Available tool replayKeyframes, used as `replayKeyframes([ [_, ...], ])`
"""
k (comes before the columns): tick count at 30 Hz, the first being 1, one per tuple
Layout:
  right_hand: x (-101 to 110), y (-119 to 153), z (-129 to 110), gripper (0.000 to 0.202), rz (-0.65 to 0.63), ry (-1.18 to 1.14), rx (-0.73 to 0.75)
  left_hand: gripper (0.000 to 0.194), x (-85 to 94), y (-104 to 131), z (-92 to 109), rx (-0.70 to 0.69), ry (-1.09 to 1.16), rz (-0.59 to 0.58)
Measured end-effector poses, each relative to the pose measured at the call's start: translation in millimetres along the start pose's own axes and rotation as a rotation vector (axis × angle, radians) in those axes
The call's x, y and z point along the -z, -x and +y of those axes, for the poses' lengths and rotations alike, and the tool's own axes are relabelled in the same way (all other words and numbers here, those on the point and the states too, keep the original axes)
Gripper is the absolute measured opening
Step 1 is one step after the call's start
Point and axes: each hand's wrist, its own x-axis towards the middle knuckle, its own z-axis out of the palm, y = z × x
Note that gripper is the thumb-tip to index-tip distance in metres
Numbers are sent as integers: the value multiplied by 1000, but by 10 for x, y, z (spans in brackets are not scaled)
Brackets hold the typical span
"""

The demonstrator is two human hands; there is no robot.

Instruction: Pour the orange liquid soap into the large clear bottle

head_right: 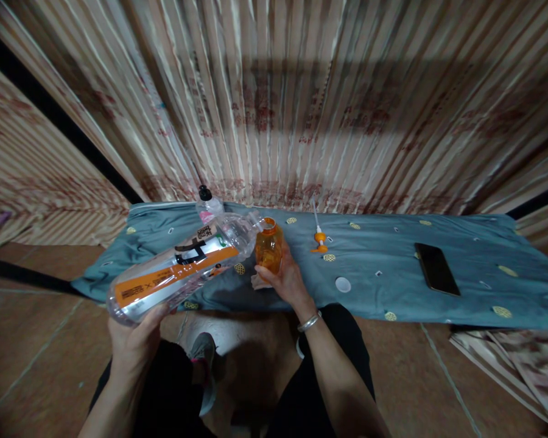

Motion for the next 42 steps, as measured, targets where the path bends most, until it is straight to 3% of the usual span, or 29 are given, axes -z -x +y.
replayKeyframes([
  [42, 20, -10, -17, 85, -1, 26, 1, 92, -50, 4, 138, -10, -24, -14],
])
